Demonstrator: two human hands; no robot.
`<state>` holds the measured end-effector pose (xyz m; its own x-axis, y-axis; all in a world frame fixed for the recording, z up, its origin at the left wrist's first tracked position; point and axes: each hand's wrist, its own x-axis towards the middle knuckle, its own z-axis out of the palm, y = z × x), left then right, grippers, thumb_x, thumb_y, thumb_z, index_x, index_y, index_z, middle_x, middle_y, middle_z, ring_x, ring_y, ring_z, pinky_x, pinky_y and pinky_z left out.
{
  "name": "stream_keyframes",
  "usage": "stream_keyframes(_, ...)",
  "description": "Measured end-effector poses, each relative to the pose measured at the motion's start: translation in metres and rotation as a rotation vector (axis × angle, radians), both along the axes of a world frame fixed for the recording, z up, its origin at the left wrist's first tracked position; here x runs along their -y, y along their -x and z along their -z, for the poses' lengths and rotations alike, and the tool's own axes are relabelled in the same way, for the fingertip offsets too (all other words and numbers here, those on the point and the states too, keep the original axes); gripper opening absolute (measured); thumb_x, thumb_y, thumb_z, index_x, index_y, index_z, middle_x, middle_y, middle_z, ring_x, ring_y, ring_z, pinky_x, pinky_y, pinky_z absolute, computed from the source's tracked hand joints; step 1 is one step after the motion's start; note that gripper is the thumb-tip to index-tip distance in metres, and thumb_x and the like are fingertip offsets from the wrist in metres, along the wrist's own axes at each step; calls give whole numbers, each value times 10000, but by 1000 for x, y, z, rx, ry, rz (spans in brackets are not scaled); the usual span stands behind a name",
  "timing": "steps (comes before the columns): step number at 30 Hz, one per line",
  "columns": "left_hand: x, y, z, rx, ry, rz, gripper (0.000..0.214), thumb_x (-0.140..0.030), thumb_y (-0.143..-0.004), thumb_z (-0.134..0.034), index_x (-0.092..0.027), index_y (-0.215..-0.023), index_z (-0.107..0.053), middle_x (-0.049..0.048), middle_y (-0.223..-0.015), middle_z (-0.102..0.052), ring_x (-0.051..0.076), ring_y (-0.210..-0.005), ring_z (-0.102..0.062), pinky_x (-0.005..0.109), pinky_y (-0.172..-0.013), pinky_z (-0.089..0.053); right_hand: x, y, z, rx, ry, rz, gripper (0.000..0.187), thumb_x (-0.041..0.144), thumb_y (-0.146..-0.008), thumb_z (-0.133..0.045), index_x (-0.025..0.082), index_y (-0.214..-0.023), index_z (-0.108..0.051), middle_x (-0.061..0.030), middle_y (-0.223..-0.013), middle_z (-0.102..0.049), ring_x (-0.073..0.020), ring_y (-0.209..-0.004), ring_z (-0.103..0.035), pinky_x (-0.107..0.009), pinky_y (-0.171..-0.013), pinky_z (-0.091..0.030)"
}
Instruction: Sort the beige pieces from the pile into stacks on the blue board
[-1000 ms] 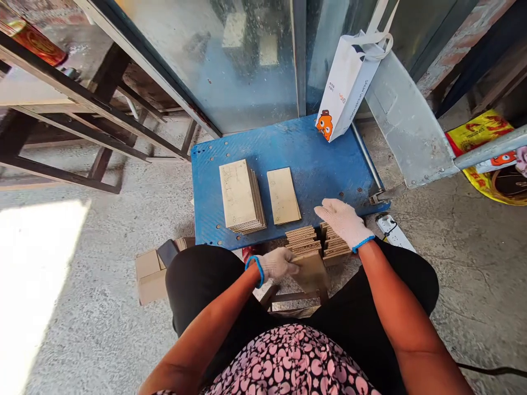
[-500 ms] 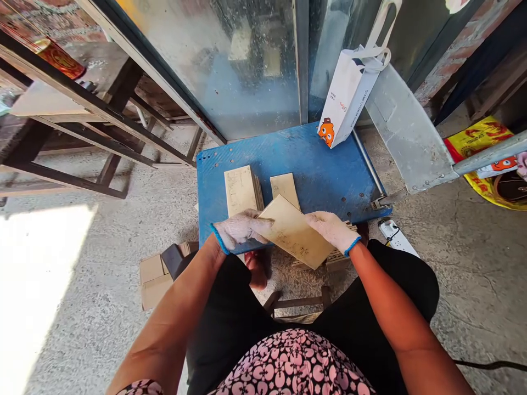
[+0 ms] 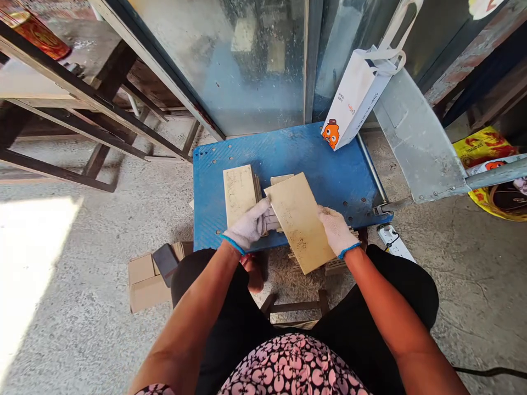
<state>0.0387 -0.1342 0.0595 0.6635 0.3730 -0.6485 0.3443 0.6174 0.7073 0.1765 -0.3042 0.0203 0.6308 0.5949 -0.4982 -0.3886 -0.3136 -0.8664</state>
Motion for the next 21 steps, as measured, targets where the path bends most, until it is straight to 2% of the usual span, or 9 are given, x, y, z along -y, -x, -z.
stream_keyframes(2, 27, 3, 9, 50, -10, -27, 624, -611, -798, -664, -142, -1208, -636, 142, -1050, -745, 298, -1019, -695, 387, -794, -575, -2, 1, 3, -34, -9, 65, 389, 610, -704, -610, 225, -758, -620, -37, -770, -680, -207, -790, -612, -304, -670, -473)
stream_keyframes(4, 56, 5, 21, 91, -20, -80, 687, -557, -721, -758, -163, -1262, -601, 132, -1194, -710, 282, -1062, -680, 362, -816, -572, -3, 4, 5, 11, 58, 105, 395, 630, -695, -590, 238, -675, -540, 10, -638, -573, -173, -670, -528, -286, -594, -409)
stream_keyframes(6, 79, 3, 32, 103, -62, -139, 660, -519, -695, -778, -171, -1229, -608, 123, -1265, -681, 272, -1128, -653, 338, -856, -564, -5, 7, 6, 74, 139, 108, 423, 655, -693, -559, 246, -624, -474, 47, -555, -436, -144, -594, -423, -279, -550, -335)
stream_keyframes(8, 91, -2, 41, 24, -152, -182, 581, -484, -694, -780, -177, -1161, -620, 110, -1232, -697, 256, -1127, -655, 327, -885, -559, -6, 11, 6, 122, 193, 98, 441, 667, -704, -526, 250, -595, -438, 64, -528, -348, -130, -568, -351, -278, -535, -284)
stream_keyframes(13, 84, -20, 44, -270, -403, -143, 474, -441, -714, -791, -183, -1076, -630, 94, -1086, -742, 234, -1015, -694, 295, -828, -569, -9, 18, 2, 97, 143, 85, 400, 592, -737, -543, 235, -581, -451, 71, -525, -368, -112, -565, -339, -260, -526, -265)
stream_keyframes(18, 77, -31, 41, -344, -398, -97, 546, -451, -698, -803, -163, -1131, -636, 93, -1041, -746, 245, -973, -701, 306, -798, -577, -13, 16, -2, -99, 152, 34, 408, 570, -731, -645, 228, -582, -478, 76, -488, -398, -101, -497, -344, -250, -479, -256)
stream_keyframes(21, 76, -33, 46, -334, -372, -86, 555, -457, -691, -800, -176, -1148, -655, 76, -1031, -750, 247, -970, -700, 311, -819, -579, -14, 10, -7, -108, 114, 11, 454, 583, -757, -668, 221, -558, -480, 67, -481, -398, -100, -500, -339, -249, -473, -270)
